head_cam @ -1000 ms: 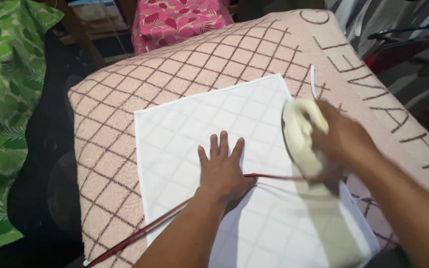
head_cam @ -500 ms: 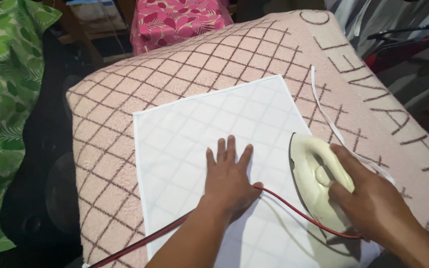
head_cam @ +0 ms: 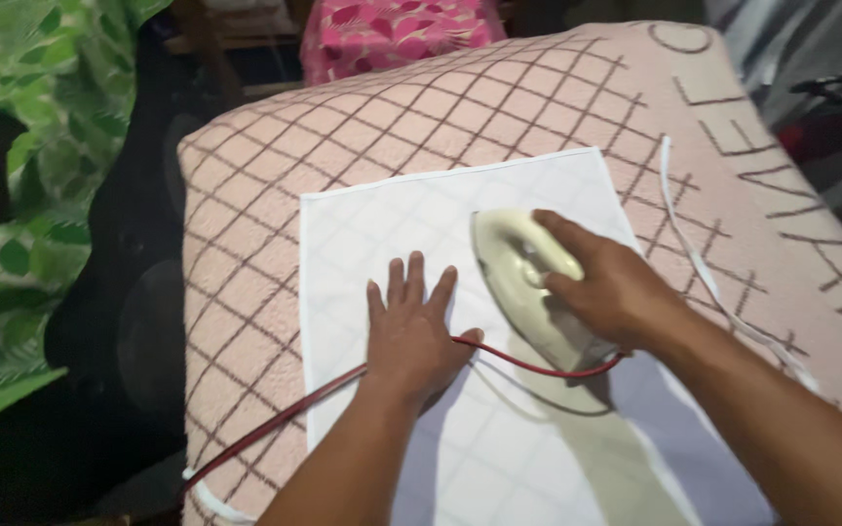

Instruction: The person irons a white cloth laid on a patterned surface using a white electric iron. They move the iron back and forth across the fabric while holding it flat with the other hand, then set the iron down on a nearby green surface.

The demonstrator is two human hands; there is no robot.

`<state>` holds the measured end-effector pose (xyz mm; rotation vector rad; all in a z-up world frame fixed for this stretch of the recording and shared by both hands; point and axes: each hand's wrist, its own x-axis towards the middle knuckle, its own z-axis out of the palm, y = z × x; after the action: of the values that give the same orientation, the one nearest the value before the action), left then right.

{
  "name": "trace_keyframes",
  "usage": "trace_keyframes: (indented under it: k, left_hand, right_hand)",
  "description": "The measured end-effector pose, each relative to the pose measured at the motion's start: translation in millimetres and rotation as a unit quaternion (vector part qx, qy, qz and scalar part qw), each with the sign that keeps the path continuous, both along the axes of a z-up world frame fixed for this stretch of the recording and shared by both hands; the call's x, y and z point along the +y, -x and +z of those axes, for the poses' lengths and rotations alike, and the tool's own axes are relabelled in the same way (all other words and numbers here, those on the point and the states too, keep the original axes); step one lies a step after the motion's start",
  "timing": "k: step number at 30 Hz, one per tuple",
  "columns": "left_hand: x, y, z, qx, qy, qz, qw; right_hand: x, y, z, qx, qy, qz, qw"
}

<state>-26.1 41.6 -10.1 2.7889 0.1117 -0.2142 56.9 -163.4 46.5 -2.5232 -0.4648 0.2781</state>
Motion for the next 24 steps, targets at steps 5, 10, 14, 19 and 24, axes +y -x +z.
trace_keyframes:
  k: [5, 10, 14, 19, 24]
  left_hand:
    - [25.3, 3.9, 1.1, 0.025, -0.011, 0.032, 0.999]
    - [34.8, 4.4, 6.3, 0.047, 0.008, 0.069, 0.996]
    - [43.6, 7.0, 6.4, 0.042, 0.006, 0.083, 0.996]
    - [47.3, 15.4, 5.2, 0.046, 0.018, 0.098, 0.994]
    - [55.9, 22.6, 4.5, 0.036, 0.024, 0.086, 0.995]
  right_hand:
    - [51.0, -29.7, -5.8, -0.005, 0.080, -0.017, 0.997]
    - [89.0, -70.3, 10.9, -0.002, 0.033, -0.044, 0.999]
    - [100.2, -63.0, 9.7, 0.026, 0.026, -0.044, 0.998]
    - [96.1, -19.2, -4.8, 0.001, 0.092, 0.010, 0.996]
    - [119.4, -58.1, -4.3, 0.010, 0.165, -0.050, 0.985]
